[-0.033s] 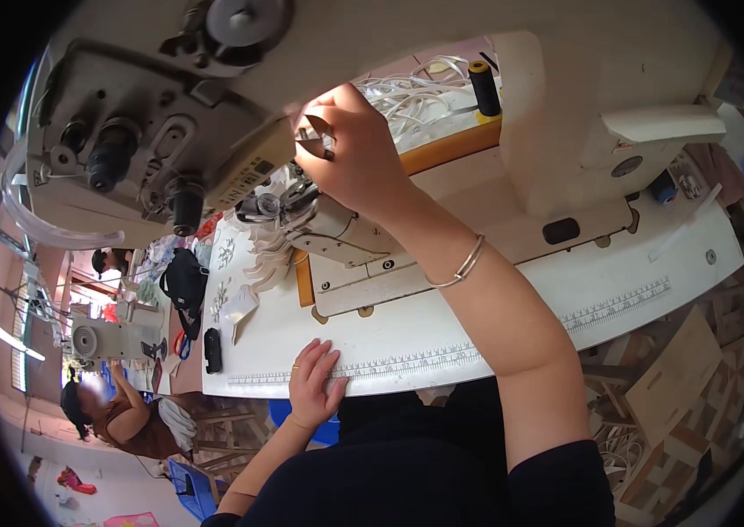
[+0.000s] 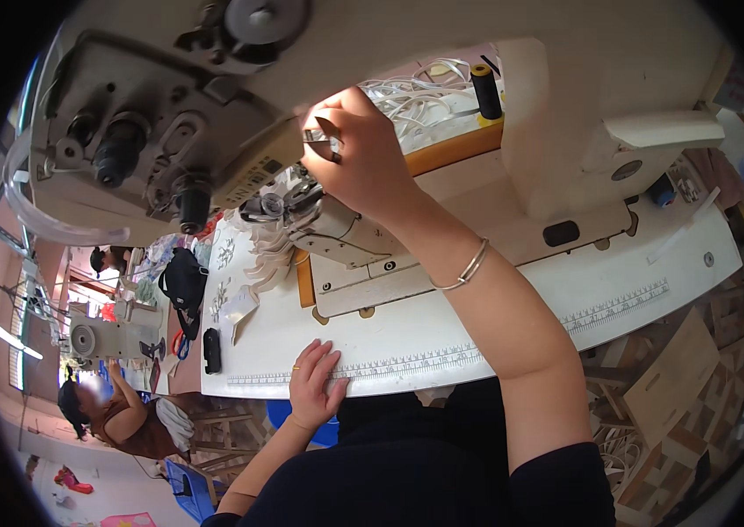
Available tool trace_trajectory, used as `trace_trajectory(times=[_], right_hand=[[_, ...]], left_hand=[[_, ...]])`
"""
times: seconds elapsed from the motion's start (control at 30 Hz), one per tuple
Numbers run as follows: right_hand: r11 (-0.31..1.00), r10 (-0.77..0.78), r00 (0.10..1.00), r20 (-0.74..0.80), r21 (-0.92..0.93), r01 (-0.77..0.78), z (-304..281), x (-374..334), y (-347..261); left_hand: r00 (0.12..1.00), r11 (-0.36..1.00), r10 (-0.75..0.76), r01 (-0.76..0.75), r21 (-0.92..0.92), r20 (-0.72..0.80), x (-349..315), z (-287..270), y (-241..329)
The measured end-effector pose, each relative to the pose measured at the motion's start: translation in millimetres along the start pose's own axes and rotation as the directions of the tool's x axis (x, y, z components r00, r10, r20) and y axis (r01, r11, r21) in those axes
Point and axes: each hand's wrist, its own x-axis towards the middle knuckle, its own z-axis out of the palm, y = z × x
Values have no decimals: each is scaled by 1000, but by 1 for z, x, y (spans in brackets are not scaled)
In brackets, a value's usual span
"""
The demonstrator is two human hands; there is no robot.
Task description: The person operates an industrial sewing machine to stitch white fabric pieces, likely face masks. They feed the fabric under the presser foot, guide it through the machine, and trim the connecting threads with scissors. The finished pieces are placed in a pile on the table.
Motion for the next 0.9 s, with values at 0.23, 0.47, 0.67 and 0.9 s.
trace_trajectory(times=[0.23, 0.47, 0.67, 0.9], right_hand=[[982, 166, 983, 80, 75, -172, 4, -8, -3], [927, -7, 983, 185, -368, 76, -16, -13, 13], [703, 710, 679, -186, 239, -670, -31, -82, -6], [134, 795, 272, 543, 280, -951, 33, -182, -77]], left_hand=[[999, 994, -37, 35, -100, -24, 1, -1, -5], [764, 967, -209, 253, -15, -610, 66, -25, -68], [721, 728, -579, 248, -639, -380, 69, -16, -120], [790, -370, -602, -149, -917, 114, 44, -57, -70]])
